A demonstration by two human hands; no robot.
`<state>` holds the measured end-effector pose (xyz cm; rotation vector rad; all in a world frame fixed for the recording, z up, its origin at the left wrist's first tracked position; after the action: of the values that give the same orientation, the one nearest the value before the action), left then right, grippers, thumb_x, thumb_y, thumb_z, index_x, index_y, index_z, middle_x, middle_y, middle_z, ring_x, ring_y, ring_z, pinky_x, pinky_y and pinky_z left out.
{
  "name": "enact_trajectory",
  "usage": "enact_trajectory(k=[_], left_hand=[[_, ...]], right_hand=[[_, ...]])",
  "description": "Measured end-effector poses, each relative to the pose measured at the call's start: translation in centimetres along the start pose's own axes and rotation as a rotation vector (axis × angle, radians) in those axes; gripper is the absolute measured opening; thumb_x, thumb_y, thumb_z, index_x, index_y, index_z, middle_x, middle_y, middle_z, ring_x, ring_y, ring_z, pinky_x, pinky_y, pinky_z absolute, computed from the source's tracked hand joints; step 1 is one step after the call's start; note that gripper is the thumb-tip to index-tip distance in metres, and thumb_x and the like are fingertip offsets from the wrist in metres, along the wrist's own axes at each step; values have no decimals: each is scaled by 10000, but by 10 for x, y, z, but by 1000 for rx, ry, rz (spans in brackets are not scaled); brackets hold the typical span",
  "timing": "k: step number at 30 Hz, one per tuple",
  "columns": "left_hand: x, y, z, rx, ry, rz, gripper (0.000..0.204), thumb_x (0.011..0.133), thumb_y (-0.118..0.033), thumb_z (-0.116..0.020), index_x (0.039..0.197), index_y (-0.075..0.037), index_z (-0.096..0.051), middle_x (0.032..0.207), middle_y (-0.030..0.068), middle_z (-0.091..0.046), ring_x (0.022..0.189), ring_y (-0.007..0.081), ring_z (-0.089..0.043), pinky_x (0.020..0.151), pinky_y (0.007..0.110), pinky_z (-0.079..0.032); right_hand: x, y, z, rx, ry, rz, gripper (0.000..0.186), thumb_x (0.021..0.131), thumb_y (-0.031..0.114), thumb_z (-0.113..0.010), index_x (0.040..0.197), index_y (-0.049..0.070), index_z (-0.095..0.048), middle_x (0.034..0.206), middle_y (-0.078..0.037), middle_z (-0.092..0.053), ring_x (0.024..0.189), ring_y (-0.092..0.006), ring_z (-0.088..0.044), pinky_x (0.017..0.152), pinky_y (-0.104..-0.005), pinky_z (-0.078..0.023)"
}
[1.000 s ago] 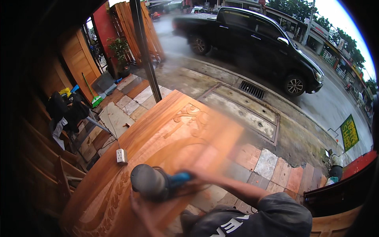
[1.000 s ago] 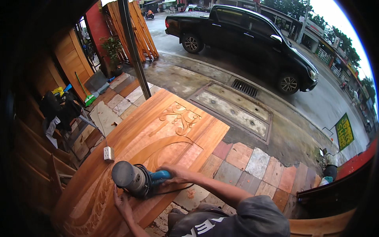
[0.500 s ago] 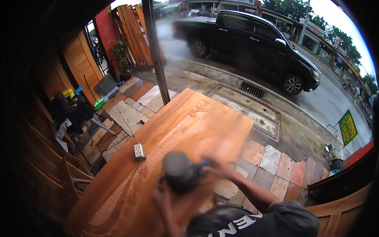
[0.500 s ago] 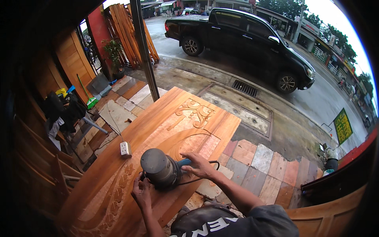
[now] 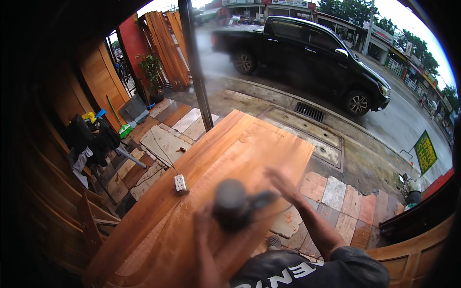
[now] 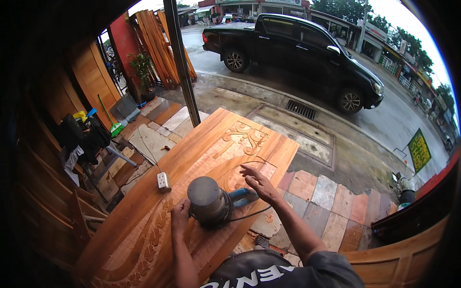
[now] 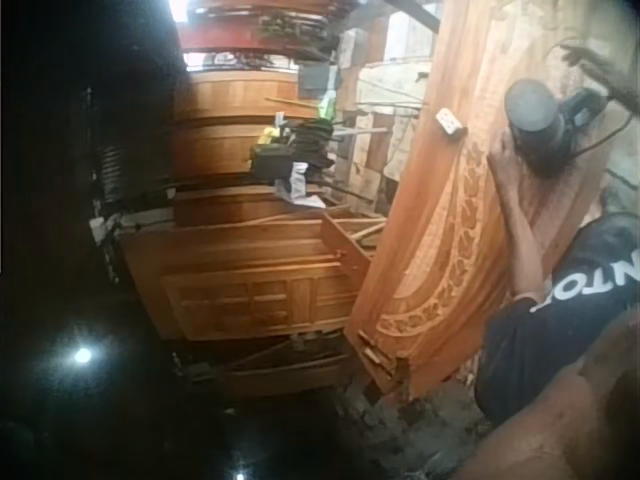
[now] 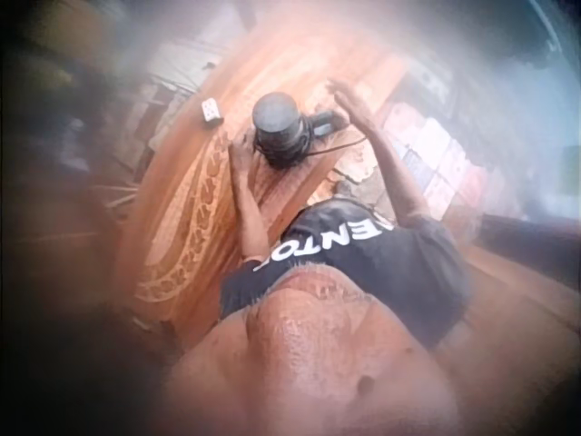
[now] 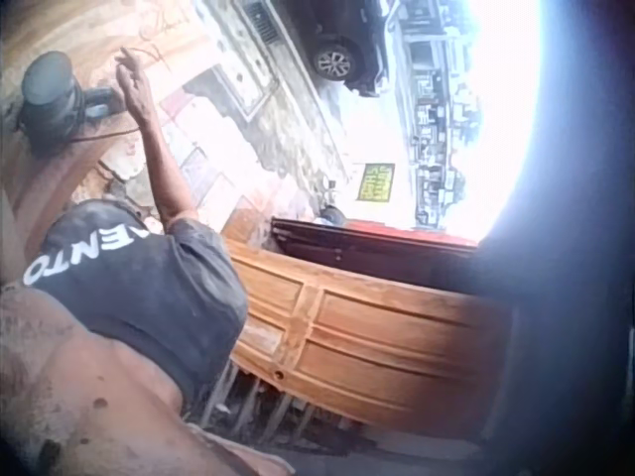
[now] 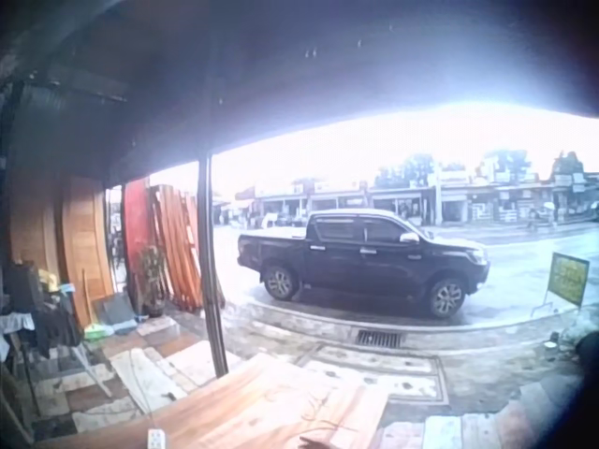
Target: The person uses a handheld router to carve decorative patterns on a wooden board, moving the tool along pre-carved grooves.
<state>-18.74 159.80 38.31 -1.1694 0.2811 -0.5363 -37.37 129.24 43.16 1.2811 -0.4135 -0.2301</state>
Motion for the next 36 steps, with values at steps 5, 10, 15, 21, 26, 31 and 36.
enact_trajectory(k=[5, 10, 15, 21, 26, 31, 36], left_hand=[[-18, -9, -13, -198, -143, 45, 309, 1082, -298, -623, 1171, -23, -732, 864, 6, -707, 728, 66, -586, 655, 250, -486], [-36, -18, -12, 65, -340, 28, 329, 1012, -217, -689, 1270, -12, -691, 1120, 131, -750, 1032, 216, -724, 897, 353, -572], [-63, -39, -4, 313, -339, -73, 404, 927, -151, -693, 1311, -30, -669, 1262, 203, -680, 1159, 346, -678, 991, 434, -548], [-68, -55, -23, 348, -312, -90, 478, 884, -108, -653, 1355, -30, -630, 1302, 232, -652, 1169, 418, -658, 1008, 476, -540], [-64, -83, -17, 486, -252, -15, 506, 852, -74, -634, 1354, -10, -623, 1238, 263, -676, 1135, 444, -669, 961, 510, -549], [-58, -78, -15, 459, -199, -62, 499, 845, -52, -629, 1341, -1, -628, 1123, 280, -712, 1032, 437, -708, 913, 520, -557], [-61, -77, -9, 532, -211, -20, 466, 856, -48, -632, 1320, -11, -641, 1128, 279, -714, 1040, 445, -702, 907, 522, -559]], right_hand=[[103, 135, -25, -249, 196, 311, 782, 971, 383, -761, 1630, 188, -387, 1340, -154, -644, 1197, -264, -639, 1025, -417, -524], [123, 342, -137, -496, 506, 906, 812, 941, 445, -763, 1636, 322, -362, 998, -129, -766, 873, -322, -751, 741, -456, -571], [110, 348, -165, -314, 557, 979, 822, 936, 428, -765, 1633, 242, -372, 1060, -169, -766, 920, -367, -751, 795, -492, -568], [96, 191, -133, -715, 476, 772, 712, 943, 450, -729, 1552, 172, -485, 1148, -172, -714, 1067, -366, -682, 904, -481, -533], [63, 115, -101, -733, 372, 667, 621, 988, 507, -628, 1489, 147, -559, 1289, -183, -655, 1234, -378, -597, 1055, -479, -463], [55, 104, -83, -504, 363, 425, 654, 1030, 555, -557, 1528, 132, -524, 1394, -220, -607, 1333, -386, -548, 1133, -476, -421], [94, 82, -46, -232, 114, 154, 711, 1043, 551, -577, 1577, 97, -453, 1393, -233, -638, 1259, -390, -631, 1083, -451, -478]])
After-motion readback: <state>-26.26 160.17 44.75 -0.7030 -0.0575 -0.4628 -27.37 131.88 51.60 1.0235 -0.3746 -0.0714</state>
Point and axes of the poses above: each hand's wrist, its own x-axis towards the middle knuckle, its own z-axis out of the back of the hand, y = z × x, the point moved 1 cm from there along x, towards the middle knuckle
